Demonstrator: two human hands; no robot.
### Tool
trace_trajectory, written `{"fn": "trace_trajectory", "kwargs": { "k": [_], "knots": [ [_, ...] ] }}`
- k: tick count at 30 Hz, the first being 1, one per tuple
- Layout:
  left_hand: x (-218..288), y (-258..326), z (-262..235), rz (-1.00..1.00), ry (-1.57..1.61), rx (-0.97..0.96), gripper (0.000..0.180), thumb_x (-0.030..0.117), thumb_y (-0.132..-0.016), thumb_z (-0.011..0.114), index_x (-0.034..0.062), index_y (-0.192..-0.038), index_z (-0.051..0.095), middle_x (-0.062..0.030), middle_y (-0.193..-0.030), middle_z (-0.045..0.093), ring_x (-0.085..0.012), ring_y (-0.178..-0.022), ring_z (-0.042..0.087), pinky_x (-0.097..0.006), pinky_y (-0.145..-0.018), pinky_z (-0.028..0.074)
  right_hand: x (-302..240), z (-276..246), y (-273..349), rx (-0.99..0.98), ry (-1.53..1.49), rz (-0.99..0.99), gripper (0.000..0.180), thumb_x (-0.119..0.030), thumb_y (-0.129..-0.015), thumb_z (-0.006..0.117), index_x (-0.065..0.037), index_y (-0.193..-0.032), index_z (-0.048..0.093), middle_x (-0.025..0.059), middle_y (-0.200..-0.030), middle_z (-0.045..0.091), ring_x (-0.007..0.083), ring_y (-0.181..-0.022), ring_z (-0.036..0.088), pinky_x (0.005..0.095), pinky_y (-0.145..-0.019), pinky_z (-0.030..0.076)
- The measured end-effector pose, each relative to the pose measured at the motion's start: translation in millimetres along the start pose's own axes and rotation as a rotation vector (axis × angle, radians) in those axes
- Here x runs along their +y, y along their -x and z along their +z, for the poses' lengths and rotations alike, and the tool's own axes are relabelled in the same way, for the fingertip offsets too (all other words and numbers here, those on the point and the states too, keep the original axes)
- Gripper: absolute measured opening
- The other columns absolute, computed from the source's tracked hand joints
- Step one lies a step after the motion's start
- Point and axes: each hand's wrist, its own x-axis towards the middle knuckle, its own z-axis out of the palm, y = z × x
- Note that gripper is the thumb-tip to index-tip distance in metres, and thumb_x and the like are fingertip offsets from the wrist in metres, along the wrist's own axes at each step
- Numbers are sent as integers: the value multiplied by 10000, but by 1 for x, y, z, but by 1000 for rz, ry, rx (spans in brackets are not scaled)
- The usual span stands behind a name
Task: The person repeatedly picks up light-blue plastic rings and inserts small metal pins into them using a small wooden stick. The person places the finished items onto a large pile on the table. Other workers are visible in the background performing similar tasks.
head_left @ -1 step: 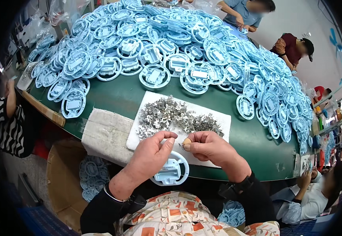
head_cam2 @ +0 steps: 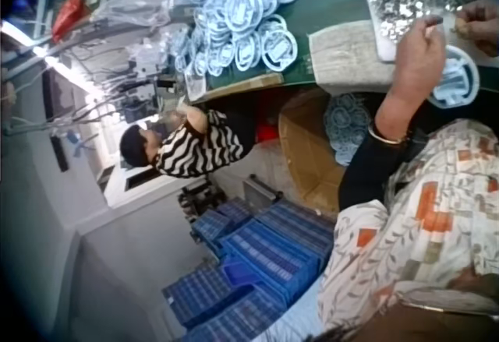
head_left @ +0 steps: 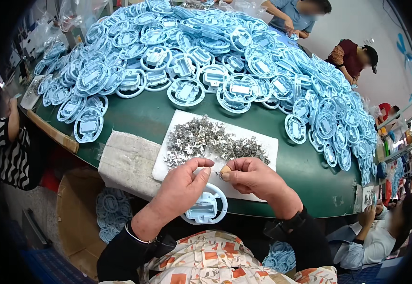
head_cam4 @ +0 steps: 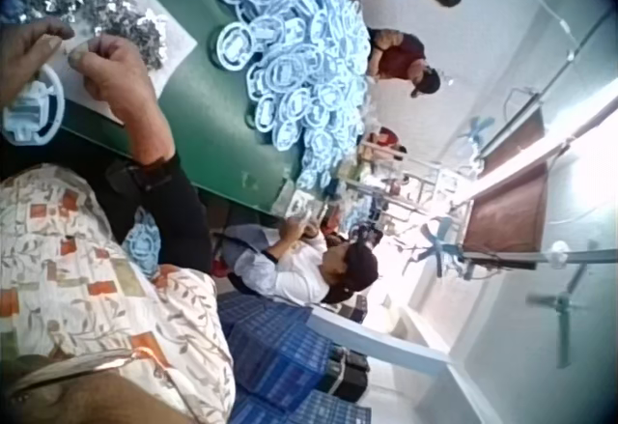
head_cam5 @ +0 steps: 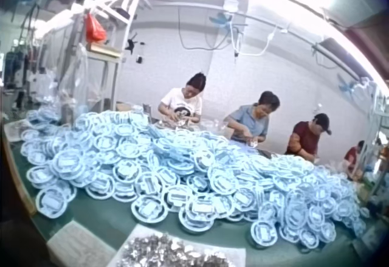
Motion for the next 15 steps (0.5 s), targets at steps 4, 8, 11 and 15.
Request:
{"fn": "trace_trajectory", "kwargs": {
  "k": [4, 8, 11, 15],
  "knots": [
    [7, 2, -1, -57, 28, -125, 245, 193, -1052, 573, 30, -1228, 619, 81, -673, 536, -3, -577, 436, -210, -518, 345, 0, -4, -1, -33, -66, 1, 170, -142, -940, 715, -13, -1009, 628, -44, -676, 498, 40, -505, 376, 222, -444, 247],
    [5, 0, 3, -38, 65, -112, 180, 190, -1045, 586, 41, -1141, 619, 86, -647, 514, 0, -559, 412, -212, -502, 315, -2, -6, 1, -66, -104, -5, 179, -182, -945, 727, -36, -961, 624, -52, -647, 483, 39, -504, 385, 225, -442, 253],
    [11, 1, -1, -14, -18, -102, 167, 193, -1045, 587, 43, -1113, 616, 79, -642, 520, -5, -564, 424, -217, -504, 327, -4, -4, 3, -71, -177, 4, 182, -194, -948, 730, -47, -942, 623, -56, -641, 480, 39, -504, 393, 224, -442, 256],
    [3, -2, -8, -23, -107, -45, 192, 203, -1045, 581, 30, -1108, 634, 47, -659, 567, -27, -584, 479, -236, -528, 384, -4, -4, 2, -10, -294, -27, 164, -181, -952, 721, -48, -947, 625, -56, -649, 485, 41, -503, 397, 223, -444, 255]
  ]
}}
